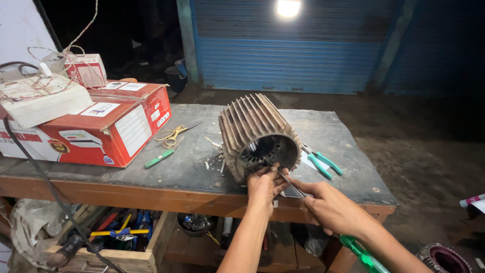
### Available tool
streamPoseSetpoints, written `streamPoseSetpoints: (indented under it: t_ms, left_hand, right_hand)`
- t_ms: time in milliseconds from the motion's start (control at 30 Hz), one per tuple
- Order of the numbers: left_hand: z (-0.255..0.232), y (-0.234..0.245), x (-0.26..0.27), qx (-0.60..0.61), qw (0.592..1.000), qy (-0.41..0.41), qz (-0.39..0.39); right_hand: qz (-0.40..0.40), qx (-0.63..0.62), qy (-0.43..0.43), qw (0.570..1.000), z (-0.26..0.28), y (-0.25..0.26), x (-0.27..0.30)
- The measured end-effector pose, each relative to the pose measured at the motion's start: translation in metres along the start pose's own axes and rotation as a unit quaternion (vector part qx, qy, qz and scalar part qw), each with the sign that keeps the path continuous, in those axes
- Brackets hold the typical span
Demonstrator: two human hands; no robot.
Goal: The person works on the internal components of a motor housing using a screwdriver, pliers, and a metal file. They use the screwdriver to push and separate wires inside the motor core, cut through specific segments with pliers, and use the file to adjust the edges of the motor housing.
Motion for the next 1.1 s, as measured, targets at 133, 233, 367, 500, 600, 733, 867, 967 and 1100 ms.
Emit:
streamPoseSetpoints:
  t_ms: [133,233,367,500,600,733,867,967,1100]
  left_hand:
    - [0.000,0.000,0.001,-0.003,1.000,0.011,-0.007]
    - [0.002,0.002,0.002,0.000,1.000,0.022,-0.020]
    - [0.002,0.004,0.000,0.017,0.999,0.033,-0.039]
    - [0.004,0.005,-0.005,0.040,0.997,0.045,-0.055]
    - [0.003,0.005,-0.009,0.050,0.997,0.030,-0.047]
    - [0.008,0.009,-0.021,0.077,0.995,0.040,-0.048]
    - [0.016,0.009,-0.024,0.097,0.993,0.056,-0.044]
    - [0.020,0.001,-0.027,0.110,0.991,0.071,-0.005]
    - [0.028,-0.011,-0.029,0.153,0.983,0.074,0.062]
  right_hand:
    - [-0.001,0.022,-0.006,1.000,0.004,0.003,-0.001]
    - [0.007,0.036,-0.007,0.999,0.009,0.006,-0.005]
    - [0.023,0.085,0.018,0.996,0.021,0.011,-0.013]
    - [0.058,0.110,0.002,0.992,0.025,0.016,-0.025]
    - [0.096,0.149,0.083,0.981,0.037,0.015,-0.039]
    - [0.091,0.169,0.069,0.979,0.035,0.022,-0.057]
    - [0.042,0.076,-0.025,0.996,0.014,0.034,-0.051]
    - [0.027,0.066,0.121,0.990,0.035,0.022,-0.043]
    - [0.006,0.033,-0.018,0.999,0.020,0.029,-0.038]
Point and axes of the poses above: each hand's wrist, its own x-axis away from the middle knuckle, its own y-axis out of the back of the hand, z = x × y, the point moved 10 cm from there along -x, towards the middle knuckle, and after that the axes turned 9 degrees about y, right-handed, at the moved point
